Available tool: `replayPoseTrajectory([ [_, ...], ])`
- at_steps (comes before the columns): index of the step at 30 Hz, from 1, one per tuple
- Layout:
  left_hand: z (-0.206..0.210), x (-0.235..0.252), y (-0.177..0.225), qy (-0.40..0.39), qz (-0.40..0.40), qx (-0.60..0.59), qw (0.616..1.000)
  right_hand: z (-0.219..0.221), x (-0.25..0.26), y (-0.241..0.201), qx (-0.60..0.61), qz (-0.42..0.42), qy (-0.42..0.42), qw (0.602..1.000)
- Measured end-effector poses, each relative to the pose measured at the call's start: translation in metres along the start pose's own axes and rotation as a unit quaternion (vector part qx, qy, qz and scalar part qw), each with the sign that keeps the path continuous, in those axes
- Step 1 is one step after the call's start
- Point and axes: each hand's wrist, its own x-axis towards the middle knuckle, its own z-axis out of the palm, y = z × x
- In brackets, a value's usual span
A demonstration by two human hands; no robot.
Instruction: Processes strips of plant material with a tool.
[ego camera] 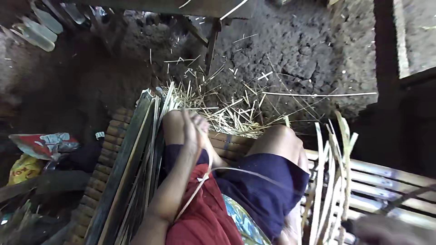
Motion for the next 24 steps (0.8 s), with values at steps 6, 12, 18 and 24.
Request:
replayPoseTrajectory([
  [6,-0.002,-0.092,-0.047,-0.356,-0.325,0.027,0.876,0.026,0.067,0.037,-0.007,0.320,-0.018,0.947],
  [12,0.008,-0.067,-0.059,-0.117,-0.277,0.100,0.948,0.098,0.040,0.042,0.100,0.194,-0.303,0.927],
  [18,-0.031,0.010,-0.051,-0.011,-0.112,-0.001,0.994,0.041,0.020,-0.011,0.109,-0.026,-0.373,0.921],
  [24,-0.023,-0.056,-0.055,-0.288,-0.286,0.073,0.911,0.026,0.039,0.024,0.057,0.249,-0.199,0.946],
])
